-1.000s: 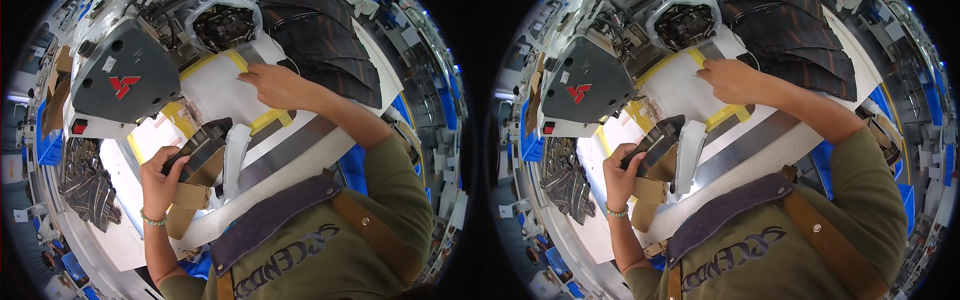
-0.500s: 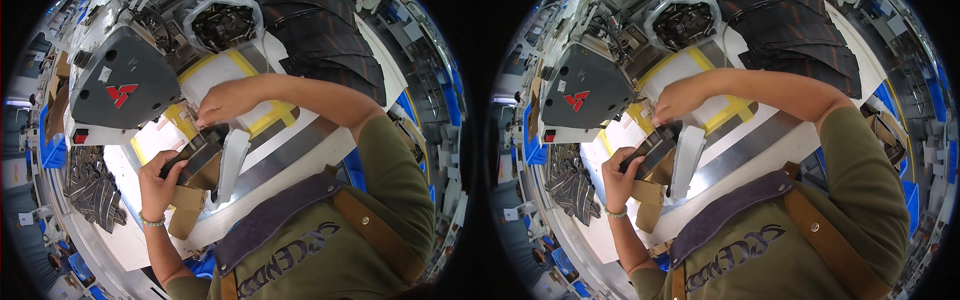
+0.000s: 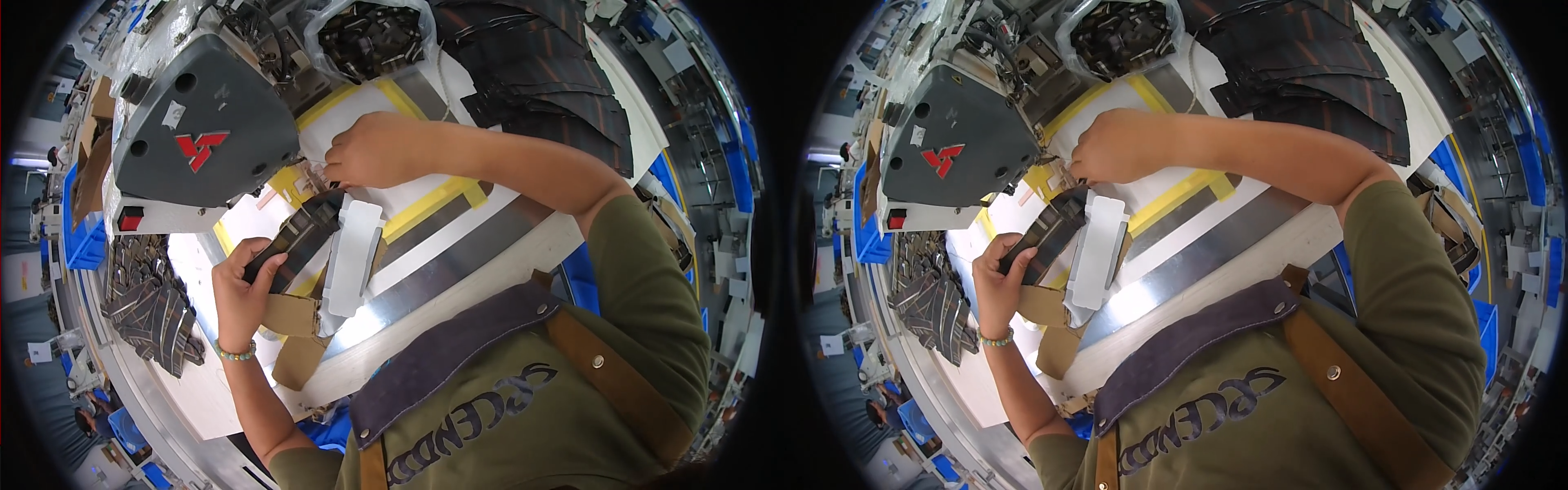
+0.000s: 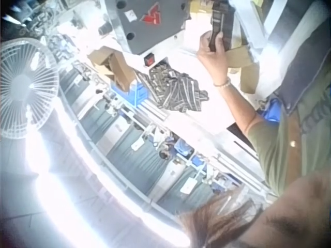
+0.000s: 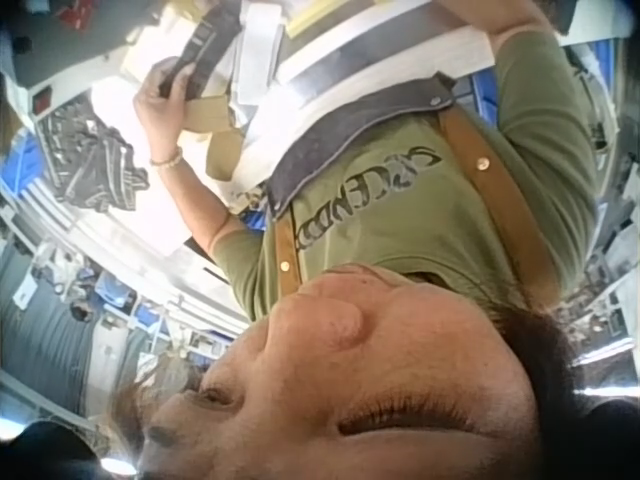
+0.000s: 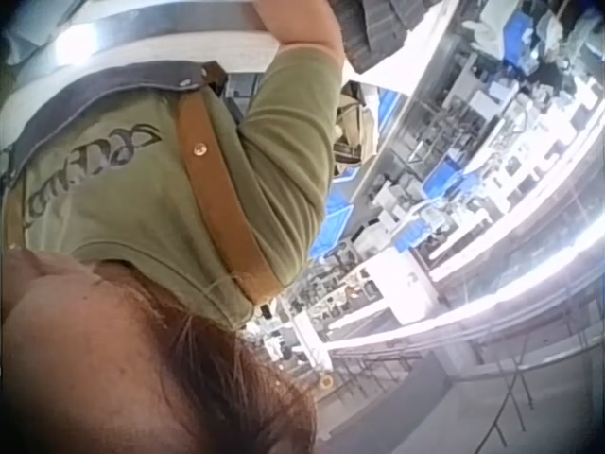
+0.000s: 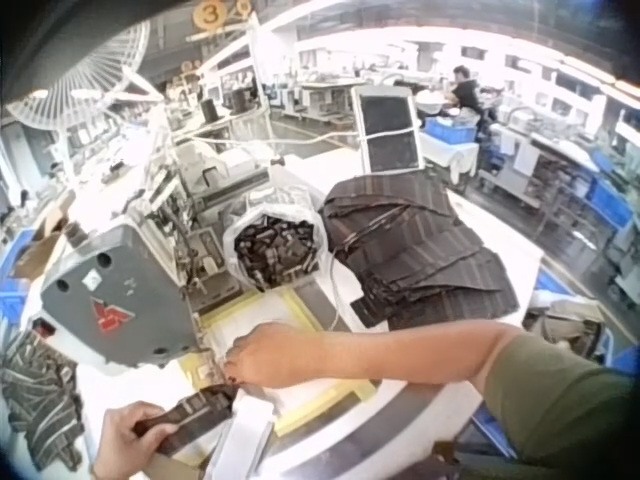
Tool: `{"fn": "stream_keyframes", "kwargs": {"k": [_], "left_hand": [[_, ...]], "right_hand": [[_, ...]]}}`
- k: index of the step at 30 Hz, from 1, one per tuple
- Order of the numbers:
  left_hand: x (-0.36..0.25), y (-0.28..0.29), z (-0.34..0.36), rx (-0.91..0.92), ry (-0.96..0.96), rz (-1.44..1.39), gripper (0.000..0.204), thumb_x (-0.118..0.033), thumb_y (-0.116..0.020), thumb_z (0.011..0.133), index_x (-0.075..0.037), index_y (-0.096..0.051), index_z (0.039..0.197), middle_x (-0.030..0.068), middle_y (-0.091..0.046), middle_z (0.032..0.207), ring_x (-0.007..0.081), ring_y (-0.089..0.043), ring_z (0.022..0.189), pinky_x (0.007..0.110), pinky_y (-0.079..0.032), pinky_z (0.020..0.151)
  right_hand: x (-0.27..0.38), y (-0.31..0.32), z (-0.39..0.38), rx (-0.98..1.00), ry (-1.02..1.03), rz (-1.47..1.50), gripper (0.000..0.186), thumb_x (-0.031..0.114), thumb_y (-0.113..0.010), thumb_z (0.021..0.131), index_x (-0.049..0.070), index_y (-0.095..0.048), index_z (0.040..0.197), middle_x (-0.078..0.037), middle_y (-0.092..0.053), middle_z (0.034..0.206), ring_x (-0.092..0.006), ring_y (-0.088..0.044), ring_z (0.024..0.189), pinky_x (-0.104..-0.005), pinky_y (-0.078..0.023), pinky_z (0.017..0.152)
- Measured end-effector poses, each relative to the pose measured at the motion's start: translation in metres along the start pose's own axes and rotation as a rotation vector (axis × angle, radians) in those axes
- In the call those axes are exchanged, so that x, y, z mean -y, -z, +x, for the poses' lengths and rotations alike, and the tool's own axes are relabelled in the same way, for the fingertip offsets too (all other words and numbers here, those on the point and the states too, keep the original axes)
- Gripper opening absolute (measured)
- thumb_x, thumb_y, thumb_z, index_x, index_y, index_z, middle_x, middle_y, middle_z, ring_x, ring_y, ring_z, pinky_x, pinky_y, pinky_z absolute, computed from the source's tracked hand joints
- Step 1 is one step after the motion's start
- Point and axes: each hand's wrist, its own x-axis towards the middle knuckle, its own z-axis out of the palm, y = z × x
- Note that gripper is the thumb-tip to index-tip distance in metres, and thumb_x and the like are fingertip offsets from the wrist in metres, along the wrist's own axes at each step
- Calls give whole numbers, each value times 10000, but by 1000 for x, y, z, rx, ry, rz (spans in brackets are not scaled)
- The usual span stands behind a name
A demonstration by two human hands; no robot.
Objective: The recorder uses an industrial sewing machine to stitch together components for leather or fabric straps.
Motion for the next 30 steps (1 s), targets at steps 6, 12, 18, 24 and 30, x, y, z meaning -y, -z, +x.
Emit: {"fn": "stream_keyframes", "kwargs": {"k": [6,12,18,24,30], "left_hand": [[8,6,-4,-83,-28,-82,175,-47,-847,942,24,-731,1052,24,-745,803,65,-629,710,244,-515,672],[-12,-3,6,-88,-102,-142,161,-45,-848,941,14,-734,1038,9,-727,786,52,-619,709,230,-501,670],[-63,-30,16,-79,-143,-178,172,-45,-851,935,3,-745,1062,34,-752,844,81,-638,721,252,-517,687],[-62,-52,12,-75,-190,-166,162,-17,-787,975,38,-716,1110,76,-746,925,121,-666,759,274,-537,711],[-55,-40,0,253,-322,-246,338,-167,-577,1129,26,-624,1401,91,-703,1290,192,-646,1117,361,-501,1024]], "right_hand": [[-13,19,-21,137,-259,-34,272,359,-674,1030,96,-744,1017,-55,-723,1058,-273,-705,1089,-437,-590,888],[1,42,-50,-344,-193,465,469,400,-655,1079,31,-699,1364,-149,-710,1229,-339,-687,1123,-492,-535,953],[64,52,-53,-374,-478,862,431,321,-697,1065,21,-648,1371,-154,-722,1172,-312,-691,1046,-444,-528,892],[60,34,-65,-473,-408,934,247,183,-666,1054,5,-644,1224,-196,-702,1043,-367,-684,960,-450,-522,847],[58,101,-153,-719,-350,481,266,235,-563,1103,39,-671,1246,-208,-718,1006,-363,-721,944,-491,-551,848]]}}
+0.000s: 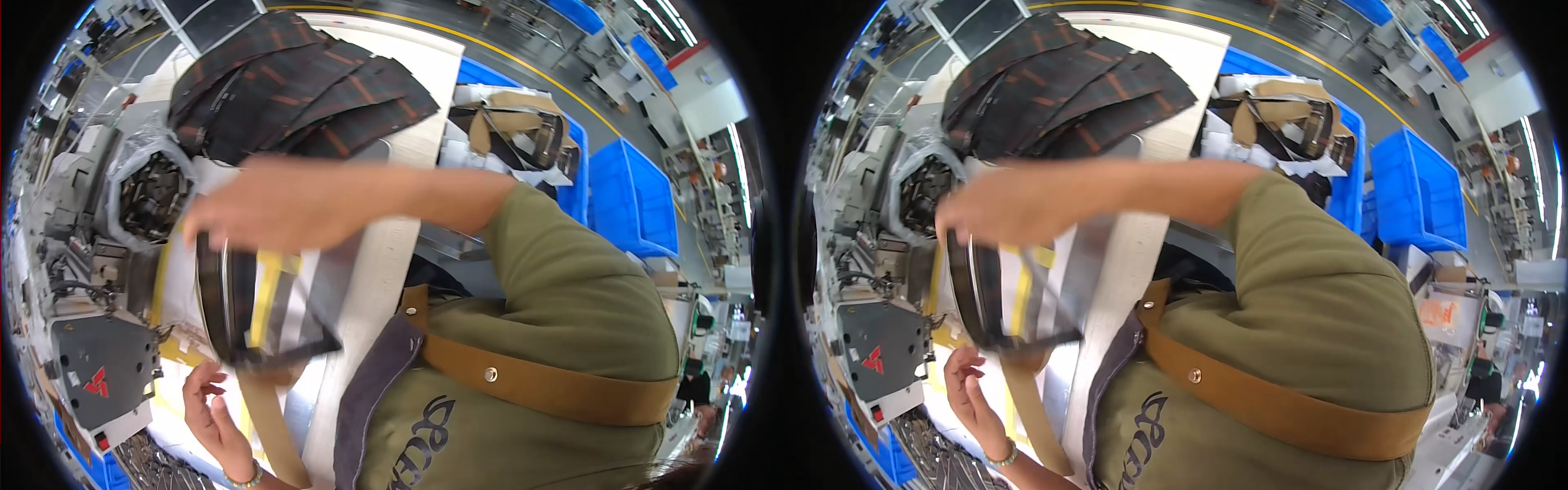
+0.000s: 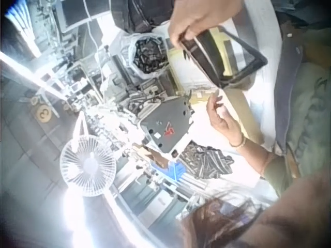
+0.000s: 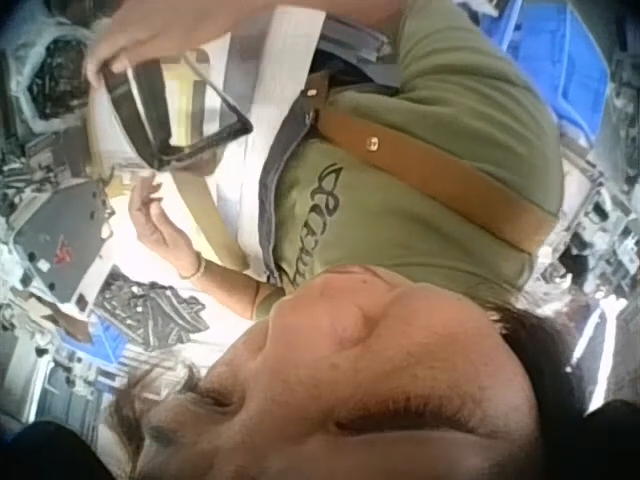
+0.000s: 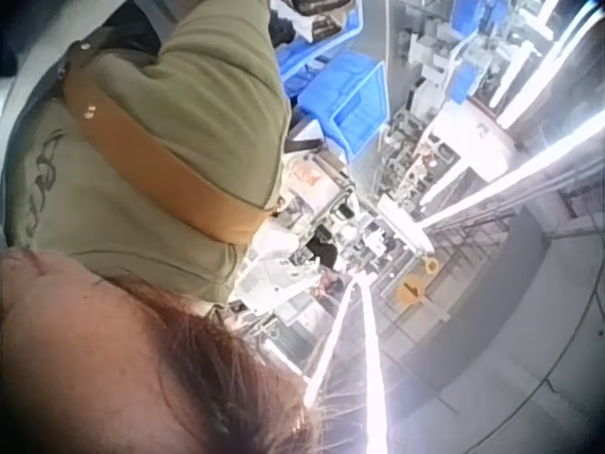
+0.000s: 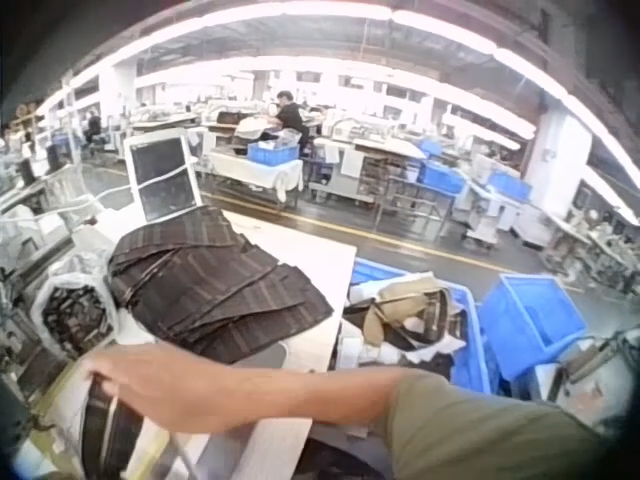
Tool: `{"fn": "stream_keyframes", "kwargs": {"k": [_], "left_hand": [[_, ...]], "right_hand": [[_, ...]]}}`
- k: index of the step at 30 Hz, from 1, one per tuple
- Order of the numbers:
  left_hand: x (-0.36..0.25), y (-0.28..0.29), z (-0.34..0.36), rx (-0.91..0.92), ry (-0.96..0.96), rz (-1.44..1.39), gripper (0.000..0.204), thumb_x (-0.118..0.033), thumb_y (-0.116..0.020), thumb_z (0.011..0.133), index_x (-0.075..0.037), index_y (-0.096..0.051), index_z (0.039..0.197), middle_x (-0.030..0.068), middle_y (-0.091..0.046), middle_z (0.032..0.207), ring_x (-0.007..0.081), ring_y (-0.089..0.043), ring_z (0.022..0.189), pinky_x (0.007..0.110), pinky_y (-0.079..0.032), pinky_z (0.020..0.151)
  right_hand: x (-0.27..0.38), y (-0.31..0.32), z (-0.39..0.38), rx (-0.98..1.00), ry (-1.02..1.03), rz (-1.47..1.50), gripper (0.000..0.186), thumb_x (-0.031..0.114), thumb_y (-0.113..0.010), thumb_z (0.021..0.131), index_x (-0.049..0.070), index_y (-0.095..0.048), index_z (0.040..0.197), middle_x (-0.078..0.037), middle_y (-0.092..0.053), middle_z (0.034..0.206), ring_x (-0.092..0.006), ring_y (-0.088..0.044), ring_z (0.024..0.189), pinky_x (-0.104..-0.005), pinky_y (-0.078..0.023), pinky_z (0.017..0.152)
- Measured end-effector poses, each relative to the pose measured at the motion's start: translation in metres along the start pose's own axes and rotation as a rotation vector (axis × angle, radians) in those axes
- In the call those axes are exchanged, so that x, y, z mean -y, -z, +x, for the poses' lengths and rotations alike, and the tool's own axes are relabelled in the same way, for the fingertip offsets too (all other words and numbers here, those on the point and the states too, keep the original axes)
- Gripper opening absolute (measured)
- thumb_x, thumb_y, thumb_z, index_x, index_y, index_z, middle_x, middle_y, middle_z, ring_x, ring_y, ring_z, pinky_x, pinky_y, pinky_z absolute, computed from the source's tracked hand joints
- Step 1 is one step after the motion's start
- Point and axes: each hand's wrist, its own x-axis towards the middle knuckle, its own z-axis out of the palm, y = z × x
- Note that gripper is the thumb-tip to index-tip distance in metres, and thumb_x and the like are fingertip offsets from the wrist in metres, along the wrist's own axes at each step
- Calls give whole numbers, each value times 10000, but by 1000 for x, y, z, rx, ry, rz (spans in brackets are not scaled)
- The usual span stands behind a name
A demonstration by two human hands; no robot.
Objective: The recorder uses an industrial sewing machine to stitch together components for leather or fabric straps.
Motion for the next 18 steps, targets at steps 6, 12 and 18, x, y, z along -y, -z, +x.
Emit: {"fn": "stream_keyframes", "kwargs": {"k": [6,12,18], "left_hand": [[20,-18,-14,91,-22,468,468,-290,-572,1132,2,-591,1497,176,-587,1564,368,-532,1450,523,-420,1199],[19,-61,-47,118,-135,698,579,-332,-589,1114,-14,-499,1589,216,-438,1696,484,-338,1582,615,-275,1289],[28,-44,-57,231,-112,714,631,-223,-567,1065,-20,-434,1648,220,-340,1765,477,-266,1633,562,-233,1317]], "right_hand": [[118,180,-56,123,-487,-883,280,240,-559,1097,15,-704,1177,-164,-687,855,-334,-676,751,-448,-534,721],[128,198,-76,6,-507,-950,366,295,-622,1094,-42,-763,1119,-215,-773,1033,-373,-739,899,-425,-583,801],[74,136,-24,320,-472,-839,361,330,-657,1095,12,-789,1204,-225,-790,1159,-327,-775,1057,-442,-598,915]]}}
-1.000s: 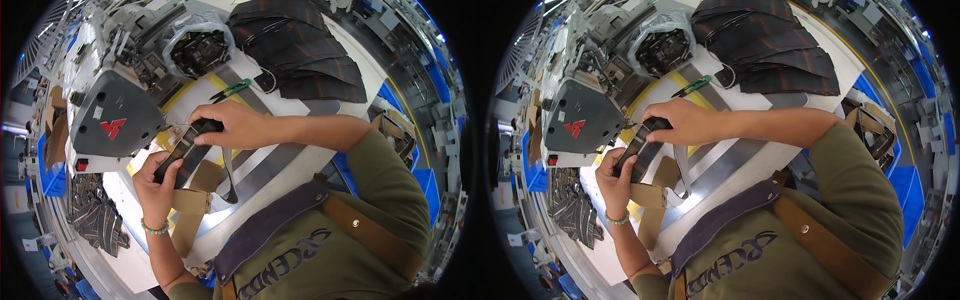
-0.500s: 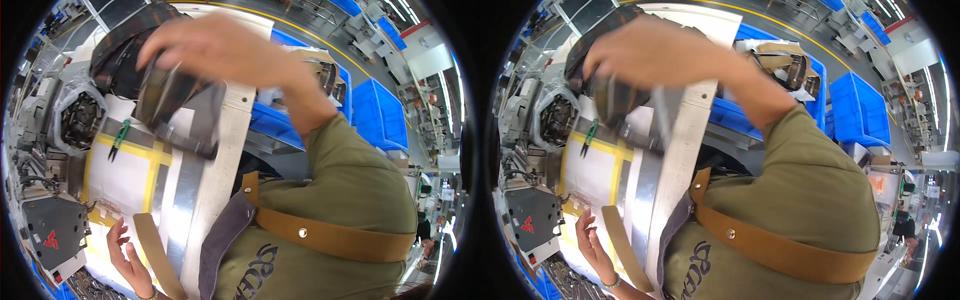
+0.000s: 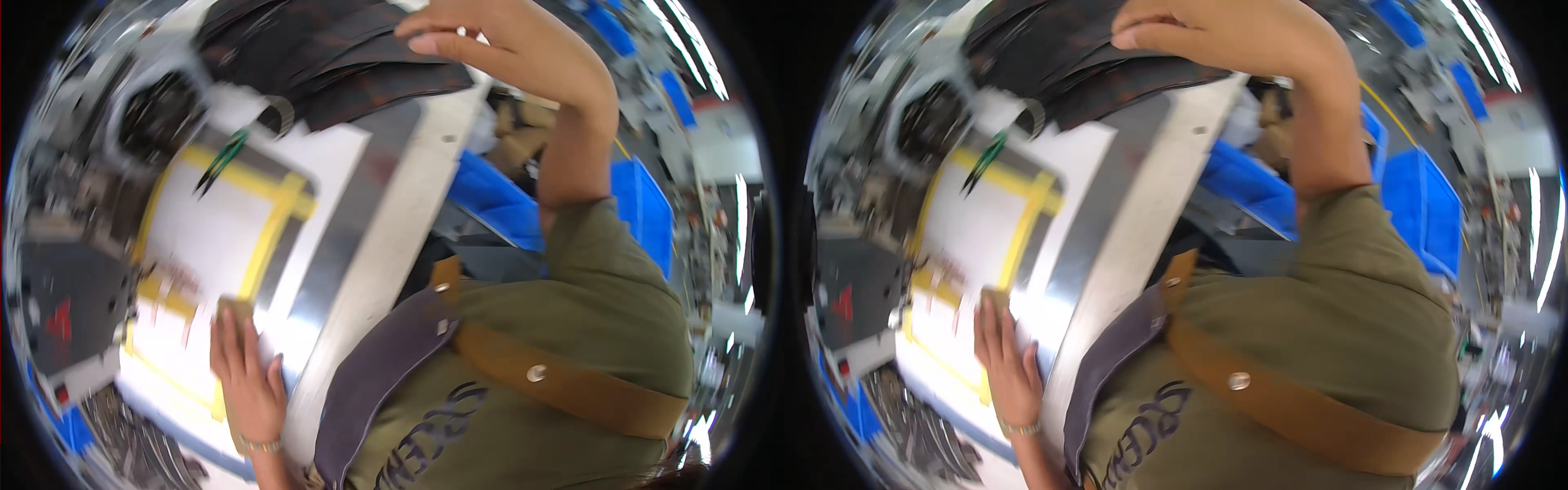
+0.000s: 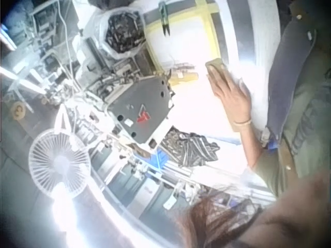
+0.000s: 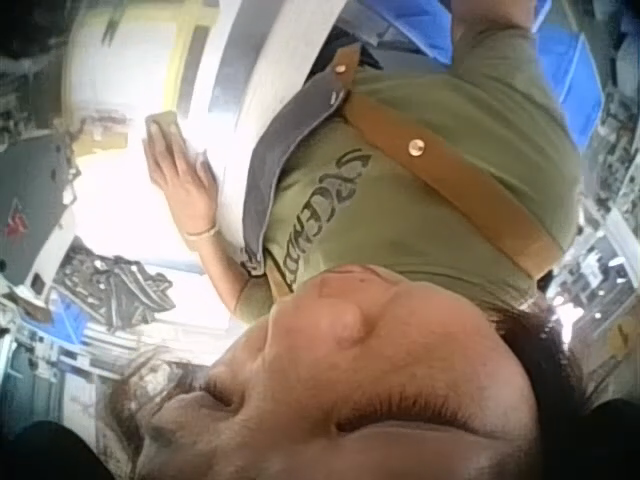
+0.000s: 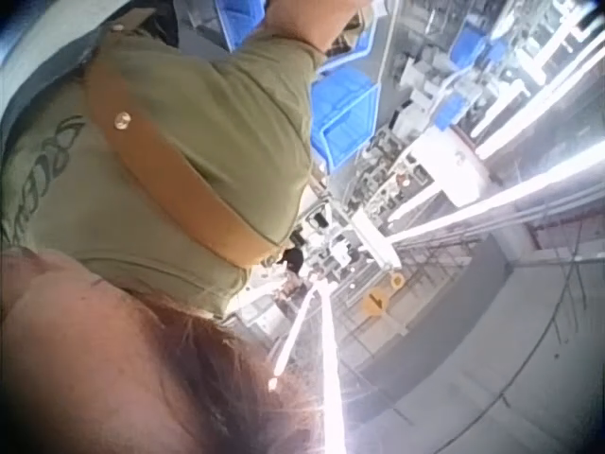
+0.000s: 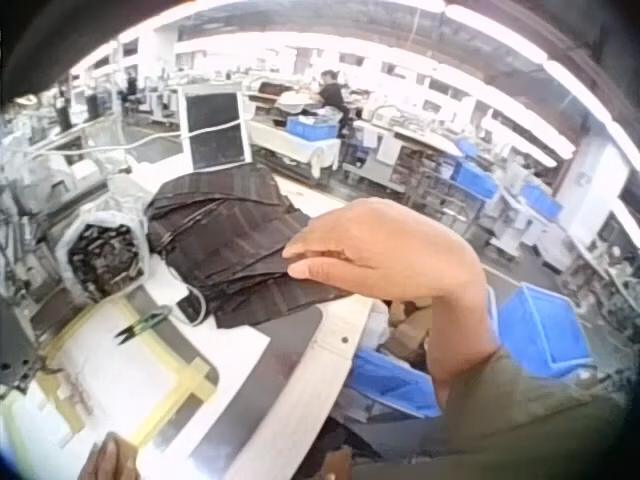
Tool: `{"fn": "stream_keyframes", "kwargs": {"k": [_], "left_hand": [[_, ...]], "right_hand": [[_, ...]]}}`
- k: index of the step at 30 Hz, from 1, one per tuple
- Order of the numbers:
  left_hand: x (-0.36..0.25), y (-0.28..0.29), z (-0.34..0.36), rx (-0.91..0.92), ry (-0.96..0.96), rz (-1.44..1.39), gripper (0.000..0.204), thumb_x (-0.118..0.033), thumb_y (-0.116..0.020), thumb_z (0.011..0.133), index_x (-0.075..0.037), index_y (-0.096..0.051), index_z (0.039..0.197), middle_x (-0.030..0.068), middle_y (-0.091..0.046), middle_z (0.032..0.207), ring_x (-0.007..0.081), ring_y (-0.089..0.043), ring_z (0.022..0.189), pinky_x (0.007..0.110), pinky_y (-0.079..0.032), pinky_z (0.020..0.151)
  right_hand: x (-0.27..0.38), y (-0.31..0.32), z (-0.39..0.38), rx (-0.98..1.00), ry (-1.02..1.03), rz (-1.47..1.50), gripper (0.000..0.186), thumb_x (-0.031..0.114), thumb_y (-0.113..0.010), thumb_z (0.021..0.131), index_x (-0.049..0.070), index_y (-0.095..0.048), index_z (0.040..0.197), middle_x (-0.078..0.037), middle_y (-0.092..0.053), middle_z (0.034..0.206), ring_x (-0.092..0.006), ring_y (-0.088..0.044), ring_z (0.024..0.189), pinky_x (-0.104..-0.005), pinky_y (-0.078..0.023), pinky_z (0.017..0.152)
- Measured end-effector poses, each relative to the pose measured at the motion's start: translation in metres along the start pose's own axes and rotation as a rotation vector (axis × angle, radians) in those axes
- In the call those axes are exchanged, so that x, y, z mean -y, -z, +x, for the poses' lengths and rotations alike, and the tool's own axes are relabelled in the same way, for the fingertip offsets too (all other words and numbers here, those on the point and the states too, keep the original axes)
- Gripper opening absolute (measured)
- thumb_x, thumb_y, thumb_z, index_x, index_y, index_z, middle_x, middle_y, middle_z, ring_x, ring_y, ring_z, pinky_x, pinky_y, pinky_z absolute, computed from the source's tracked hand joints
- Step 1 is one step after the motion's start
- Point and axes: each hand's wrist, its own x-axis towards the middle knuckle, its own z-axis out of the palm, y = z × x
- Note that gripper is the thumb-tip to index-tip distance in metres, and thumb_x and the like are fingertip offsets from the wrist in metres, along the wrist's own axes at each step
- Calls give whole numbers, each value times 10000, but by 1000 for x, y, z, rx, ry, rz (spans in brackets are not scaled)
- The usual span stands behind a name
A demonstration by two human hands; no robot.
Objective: The recorder uses an industrial sewing machine to stitch together components for leather or fabric straps.
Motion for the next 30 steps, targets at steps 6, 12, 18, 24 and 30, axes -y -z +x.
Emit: {"fn": "stream_keyframes", "kwargs": {"k": [6,12,18,24,30], "left_hand": [[38,11,15,-20,-29,-32,564,-219,-640,1004,-35,-592,1535,179,-465,1701,440,-383,1578,538,-305,1285],[45,4,0,-276,130,-77,480,-111,-747,944,-46,-689,1416,153,-646,1493,384,-590,1371,474,-487,1116],[49,6,12,-393,507,-299,387,19,-813,867,-20,-733,1244,116,-688,1107,307,-637,1031,392,-550,948],[46,-4,19,-436,276,-307,327,3,-858,815,-31,-748,1121,102,-704,1004,305,-631,951,406,-545,845],[45,-6,20,-503,187,-131,375,18,-849,814,-44,-773,1175,92,-749,1124,289,-689,961,399,-565,821]], "right_hand": [[70,-128,79,171,505,308,306,320,-651,1041,60,-773,1147,-121,-748,1116,-358,-709,1064,-457,-568,939],[170,-238,125,147,720,542,271,306,-680,1010,57,-752,1088,-97,-686,1105,-297,-684,1138,-470,-569,948],[182,-259,130,167,729,566,195,248,-780,940,99,-678,1012,-63,-656,1065,-275,-639,1056,-433,-500,943],[174,-245,131,238,728,775,167,192,-793,911,110,-663,976,-38,-639,1003,-261,-630,999,-415,-479,934],[172,-245,133,324,690,804,101,134,-771,908,122,-725,997,-15,-659,1004,-253,-651,923,-400,-498,914]]}}
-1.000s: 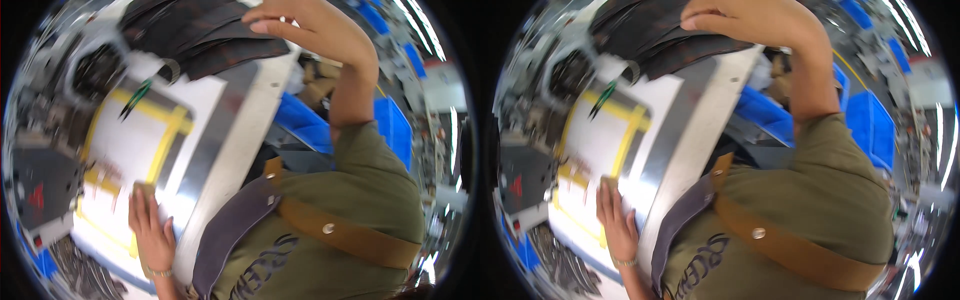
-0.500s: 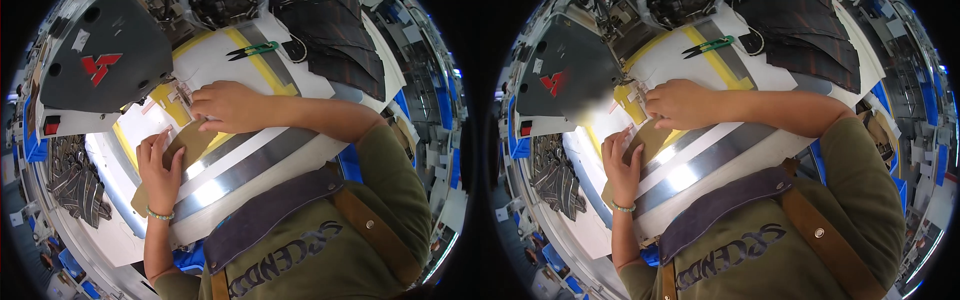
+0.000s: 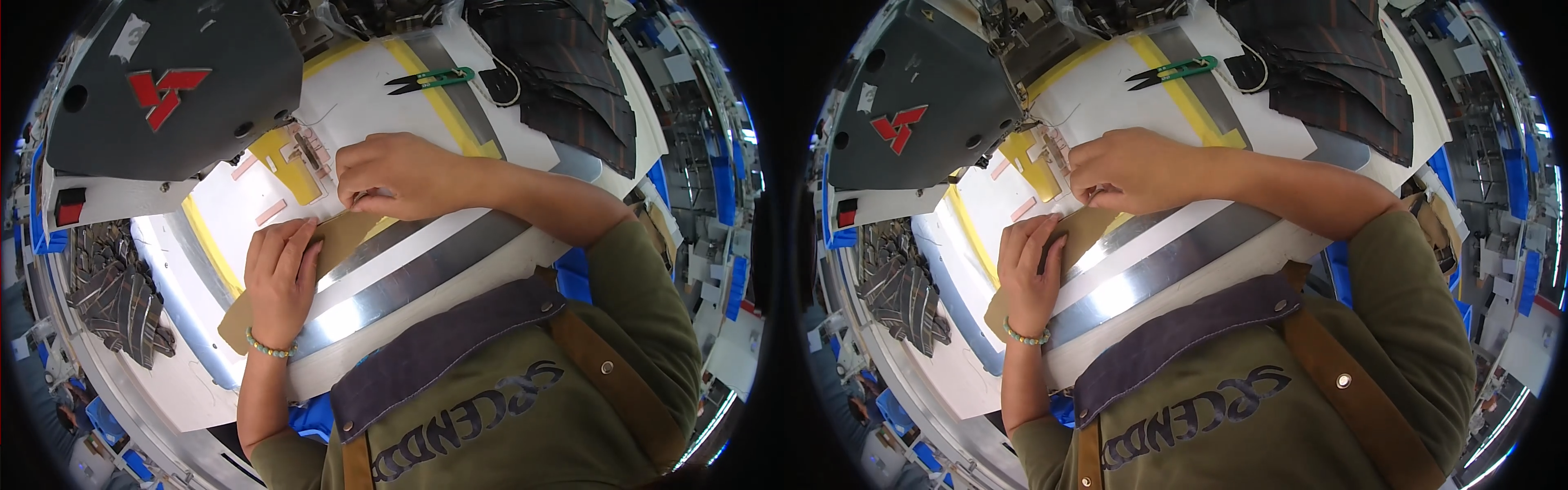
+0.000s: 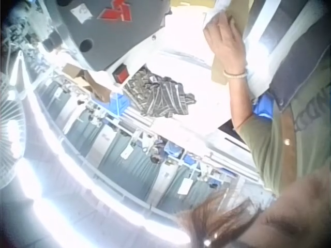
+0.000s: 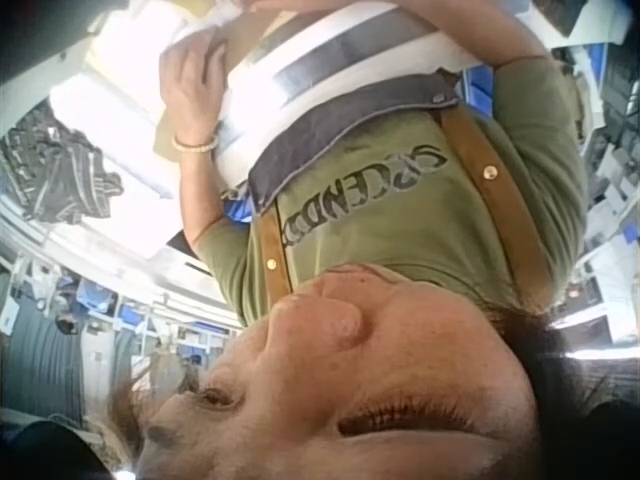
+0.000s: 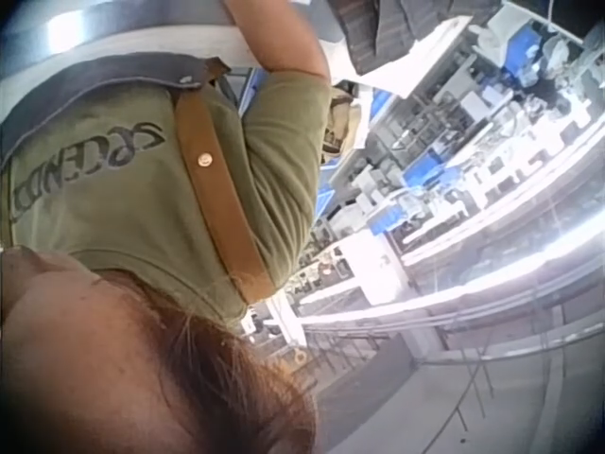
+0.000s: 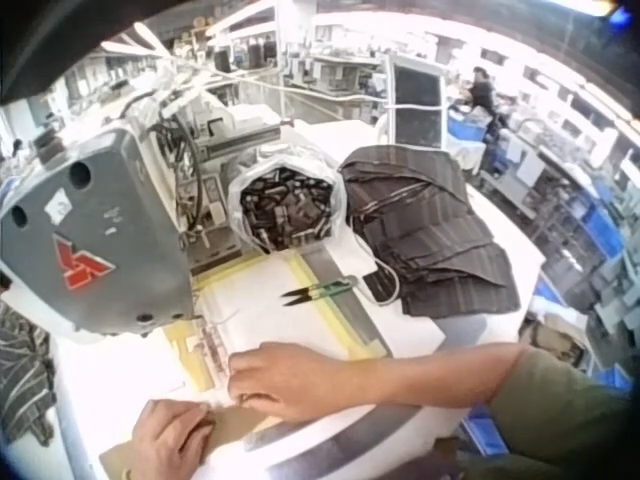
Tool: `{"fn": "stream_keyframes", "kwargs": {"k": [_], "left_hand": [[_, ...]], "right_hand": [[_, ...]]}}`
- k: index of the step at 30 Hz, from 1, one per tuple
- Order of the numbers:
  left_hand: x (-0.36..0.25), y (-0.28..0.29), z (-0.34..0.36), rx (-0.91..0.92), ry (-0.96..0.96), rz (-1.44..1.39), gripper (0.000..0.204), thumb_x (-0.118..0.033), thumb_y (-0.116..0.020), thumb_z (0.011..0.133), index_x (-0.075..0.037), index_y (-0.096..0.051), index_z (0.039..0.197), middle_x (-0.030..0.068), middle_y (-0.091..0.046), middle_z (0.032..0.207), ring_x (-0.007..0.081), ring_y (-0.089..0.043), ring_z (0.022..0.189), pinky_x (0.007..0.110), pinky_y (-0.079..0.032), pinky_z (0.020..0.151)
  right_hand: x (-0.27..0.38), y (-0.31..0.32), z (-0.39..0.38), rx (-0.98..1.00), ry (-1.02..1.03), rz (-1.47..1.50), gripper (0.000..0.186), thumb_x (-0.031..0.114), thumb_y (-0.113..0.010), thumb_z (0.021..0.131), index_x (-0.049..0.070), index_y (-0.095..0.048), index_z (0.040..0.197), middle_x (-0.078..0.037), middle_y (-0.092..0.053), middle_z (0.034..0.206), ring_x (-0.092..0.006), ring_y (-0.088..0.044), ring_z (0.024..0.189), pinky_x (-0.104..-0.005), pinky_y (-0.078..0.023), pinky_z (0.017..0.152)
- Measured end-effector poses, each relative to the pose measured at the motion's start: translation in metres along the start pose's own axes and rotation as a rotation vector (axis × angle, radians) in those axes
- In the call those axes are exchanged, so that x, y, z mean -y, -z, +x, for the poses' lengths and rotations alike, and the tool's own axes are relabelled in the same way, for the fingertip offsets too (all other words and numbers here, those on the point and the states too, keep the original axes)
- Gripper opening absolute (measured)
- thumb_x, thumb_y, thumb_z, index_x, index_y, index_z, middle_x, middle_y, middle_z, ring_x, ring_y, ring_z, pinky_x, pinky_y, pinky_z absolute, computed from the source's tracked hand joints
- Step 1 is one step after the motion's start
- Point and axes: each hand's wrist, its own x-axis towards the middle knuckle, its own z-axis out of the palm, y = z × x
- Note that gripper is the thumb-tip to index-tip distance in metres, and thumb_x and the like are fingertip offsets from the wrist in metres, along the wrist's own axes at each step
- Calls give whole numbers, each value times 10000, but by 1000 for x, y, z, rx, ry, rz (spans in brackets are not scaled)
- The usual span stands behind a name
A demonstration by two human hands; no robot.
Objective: The recorder uses an industrial sewing machine to stitch together components for leather or fabric straps.
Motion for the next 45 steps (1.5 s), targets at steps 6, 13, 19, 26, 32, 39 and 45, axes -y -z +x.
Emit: {"fn": "stream_keyframes", "kwargs": {"k": [6,13,19,26,32,39,45], "left_hand": [[0,-2,0,-15,-83,78,432,21,-845,810,-46,-772,1230,89,-759,1194,276,-711,993,375,-578,851],[0,-3,-1,-33,-137,110,400,22,-840,822,-31,-769,1213,92,-759,1197,277,-726,1022,378,-579,861],[-2,-2,0,-36,-115,132,417,13,-835,833,-30,-769,1243,101,-757,1189,286,-725,1042,384,-577,882],[-1,-3,-2,3,-71,99,451,52,-819,846,-27,-748,1285,134,-749,1256,346,-709,1119,438,-579,970],[0,-3,0,-13,-100,133,406,-8,-829,850,-43,-774,1251,92,-753,1255,308,-706,1098,399,-579,942],[-8,-1,8,18,-70,60,303,-3,-835,848,-38,-777,1142,103,-755,1271,323,-703,1121,403,-575,956],[-9,-4,6,-124,-96,79,234,21,-853,815,-32,-769,1027,101,-782,1171,304,-728,1042,395,-589,879]], "right_hand": [[0,-2,-1,-46,-5,-10,95,116,-786,899,114,-719,968,-7,-665,1026,-249,-681,969,-398,-544,839],[-2,-8,-1,-140,117,-65,122,129,-795,902,112,-737,1007,-19,-685,1030,-266,-677,948,-411,-548,836],[-2,-10,-1,-240,211,-176,102,139,-799,902,124,-744,986,-11,-678,1010,-251,-669,914,-394,-537,825],[-5,-11,0,-247,233,-222,118,119,-791,890,127,-673,897,6,-656,1014,-227,-663,891,-394,-533,805],[-2,-9,0,-214,231,-211,123,111,-795,874,109,-672,890,2,-674,1079,-243,-671,932,-394,-551,828],[3,-8,-2,-185,247,-51,103,151,-833,866,101,-747,892,-30,-701,1176,-251,-681,1079,-382,-573,870],[3,-10,-2,-250,295,-5,85,140,-803,865,132,-725,896,-4,-683,1085,-239,-697,1029,-399,-578,822]]}}
